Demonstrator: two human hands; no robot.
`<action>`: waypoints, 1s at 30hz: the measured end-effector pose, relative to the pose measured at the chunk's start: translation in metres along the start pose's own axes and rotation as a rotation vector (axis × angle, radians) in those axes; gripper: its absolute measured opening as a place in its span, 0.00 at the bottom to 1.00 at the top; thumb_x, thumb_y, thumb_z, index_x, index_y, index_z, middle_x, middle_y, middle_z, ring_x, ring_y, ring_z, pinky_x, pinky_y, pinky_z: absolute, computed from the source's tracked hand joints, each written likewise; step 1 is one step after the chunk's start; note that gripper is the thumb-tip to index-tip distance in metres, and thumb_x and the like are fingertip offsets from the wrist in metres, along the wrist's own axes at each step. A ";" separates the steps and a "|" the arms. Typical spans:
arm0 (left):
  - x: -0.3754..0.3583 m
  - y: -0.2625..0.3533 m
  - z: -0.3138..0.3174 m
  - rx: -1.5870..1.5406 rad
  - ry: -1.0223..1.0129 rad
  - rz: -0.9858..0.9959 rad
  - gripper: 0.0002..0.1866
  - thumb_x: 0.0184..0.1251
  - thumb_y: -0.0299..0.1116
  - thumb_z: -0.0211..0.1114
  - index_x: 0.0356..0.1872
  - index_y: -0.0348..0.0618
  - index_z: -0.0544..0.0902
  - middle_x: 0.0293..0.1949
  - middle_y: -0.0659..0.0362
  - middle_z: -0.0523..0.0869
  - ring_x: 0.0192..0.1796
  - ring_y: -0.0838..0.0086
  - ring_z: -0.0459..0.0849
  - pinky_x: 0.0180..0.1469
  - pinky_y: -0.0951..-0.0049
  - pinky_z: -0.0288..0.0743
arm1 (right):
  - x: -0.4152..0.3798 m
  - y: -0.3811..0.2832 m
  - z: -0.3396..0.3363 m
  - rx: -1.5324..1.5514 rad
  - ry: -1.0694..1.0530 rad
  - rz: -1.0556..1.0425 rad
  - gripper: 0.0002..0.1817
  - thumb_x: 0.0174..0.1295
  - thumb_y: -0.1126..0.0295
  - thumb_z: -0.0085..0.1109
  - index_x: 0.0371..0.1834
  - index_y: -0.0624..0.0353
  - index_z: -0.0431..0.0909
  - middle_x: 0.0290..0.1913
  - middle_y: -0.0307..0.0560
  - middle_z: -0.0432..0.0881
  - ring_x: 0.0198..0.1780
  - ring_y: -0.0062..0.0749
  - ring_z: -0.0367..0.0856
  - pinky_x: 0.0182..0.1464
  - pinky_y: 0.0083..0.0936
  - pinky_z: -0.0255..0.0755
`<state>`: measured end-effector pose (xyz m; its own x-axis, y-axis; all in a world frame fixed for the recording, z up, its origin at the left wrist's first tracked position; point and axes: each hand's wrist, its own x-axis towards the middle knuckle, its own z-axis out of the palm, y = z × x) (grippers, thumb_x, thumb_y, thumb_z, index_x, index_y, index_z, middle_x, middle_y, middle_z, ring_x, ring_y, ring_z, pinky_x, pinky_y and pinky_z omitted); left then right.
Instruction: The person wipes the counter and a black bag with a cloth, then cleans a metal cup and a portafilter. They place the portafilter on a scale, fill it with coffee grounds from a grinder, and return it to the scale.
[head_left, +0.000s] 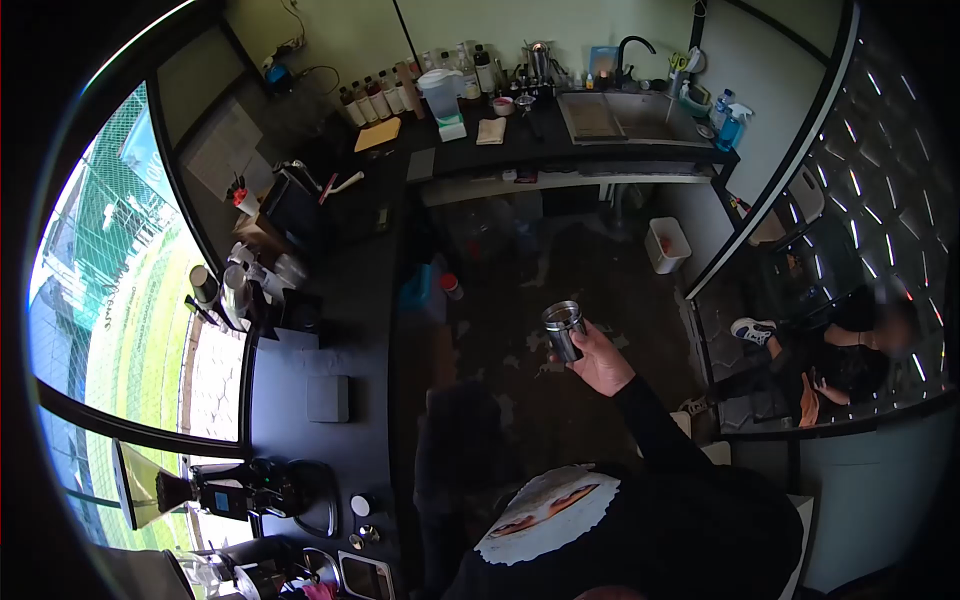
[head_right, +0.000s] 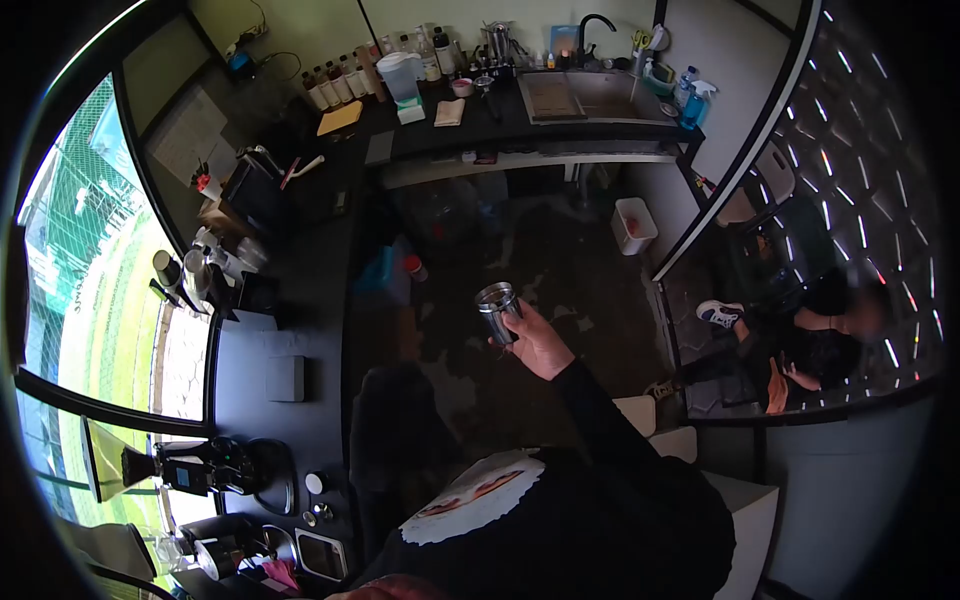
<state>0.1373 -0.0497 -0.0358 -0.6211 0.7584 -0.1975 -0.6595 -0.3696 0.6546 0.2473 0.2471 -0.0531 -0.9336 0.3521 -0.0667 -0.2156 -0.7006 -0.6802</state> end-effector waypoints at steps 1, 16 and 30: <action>0.015 -0.001 0.000 0.008 -0.019 -0.029 0.21 0.63 0.39 0.65 0.55 0.46 0.77 0.42 0.59 0.82 0.37 0.67 0.80 0.49 0.62 0.70 | 0.004 -0.005 -0.008 -0.034 0.067 -0.062 0.29 0.68 0.59 0.63 0.69 0.53 0.65 0.56 0.37 0.77 0.56 0.23 0.77 0.57 0.31 0.75; 0.197 0.060 -0.036 0.125 -0.139 -0.155 0.22 0.61 0.39 0.66 0.55 0.44 0.76 0.40 0.60 0.81 0.36 0.68 0.80 0.48 0.61 0.69 | 0.222 -0.064 0.034 -0.697 0.165 -0.569 0.36 0.58 0.80 0.69 0.69 0.54 0.63 0.56 0.35 0.73 0.55 0.18 0.73 0.59 0.22 0.69; 0.338 0.098 -0.039 0.197 0.005 -0.045 0.23 0.59 0.39 0.67 0.55 0.42 0.76 0.38 0.60 0.80 0.35 0.68 0.80 0.47 0.61 0.68 | 0.342 -0.098 -0.097 -0.776 0.745 -0.551 0.31 0.57 0.63 0.75 0.60 0.62 0.71 0.51 0.41 0.80 0.51 0.23 0.77 0.56 0.24 0.71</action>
<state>-0.1538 0.1492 -0.0672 -0.5956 0.7687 -0.2332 -0.5913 -0.2230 0.7750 -0.0235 0.4965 -0.0807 -0.3211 0.9367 0.1397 -0.0651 0.1253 -0.9900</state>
